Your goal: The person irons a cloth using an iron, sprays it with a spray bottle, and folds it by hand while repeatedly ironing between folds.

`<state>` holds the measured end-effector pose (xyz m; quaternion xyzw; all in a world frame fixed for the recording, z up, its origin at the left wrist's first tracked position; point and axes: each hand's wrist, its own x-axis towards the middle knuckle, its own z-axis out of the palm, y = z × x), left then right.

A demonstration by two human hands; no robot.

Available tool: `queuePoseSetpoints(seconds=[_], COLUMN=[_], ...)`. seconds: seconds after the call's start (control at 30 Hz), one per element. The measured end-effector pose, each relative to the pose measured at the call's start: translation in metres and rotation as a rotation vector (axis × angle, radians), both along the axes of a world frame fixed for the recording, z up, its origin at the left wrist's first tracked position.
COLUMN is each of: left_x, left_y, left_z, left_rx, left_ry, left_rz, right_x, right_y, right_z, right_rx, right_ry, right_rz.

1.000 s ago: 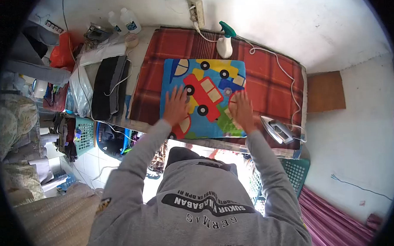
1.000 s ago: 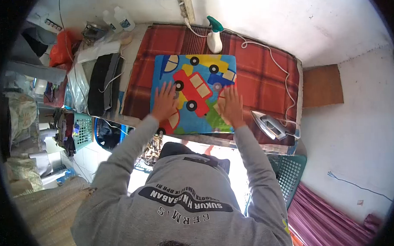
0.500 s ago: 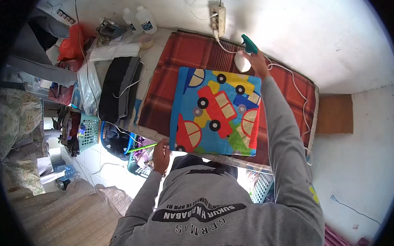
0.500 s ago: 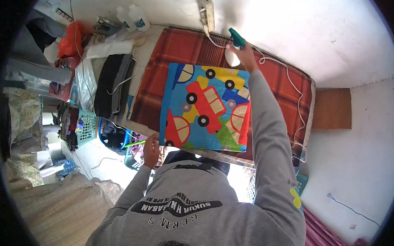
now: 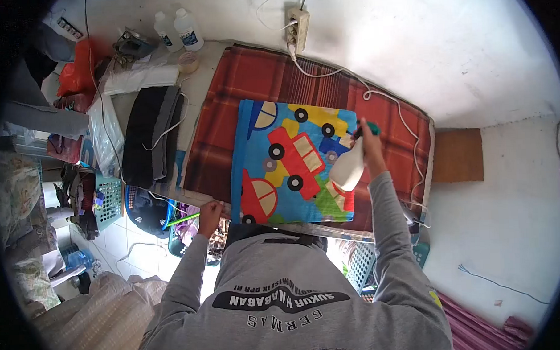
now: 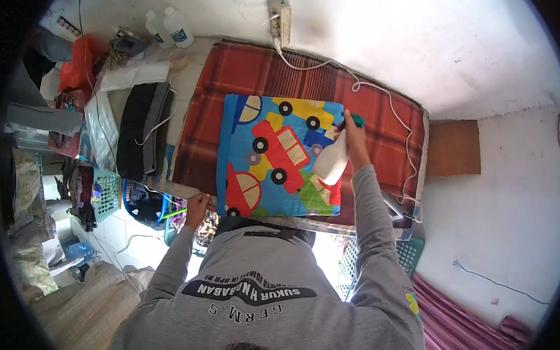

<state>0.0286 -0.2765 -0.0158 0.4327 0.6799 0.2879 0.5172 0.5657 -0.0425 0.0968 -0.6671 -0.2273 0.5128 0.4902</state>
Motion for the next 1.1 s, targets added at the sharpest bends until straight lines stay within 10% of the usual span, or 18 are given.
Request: queuePoseSetpoints(seconds=[0.47, 0.93, 1.1], left_x=[0.002, -0.013, -0.017], left_y=[-0.005, 0.002, 0.004], left_z=[-0.009, -0.016, -0.017], left_rx=[0.036, -0.048, -0.046], left_ry=[-0.147, -0.227, -0.197], left_rz=[0.09, -0.001, -0.048], right_x=[-0.203, -0.019, -0.094], right_y=[0.004, -0.143, -0.146], right_z=[-0.007, -0.011, -0.019], right_rx=[-0.092, -0.056, -0.209], right_ry=[0.161, -0.132, 0.017], right_rz=[0.448, -0.181, 0.021])
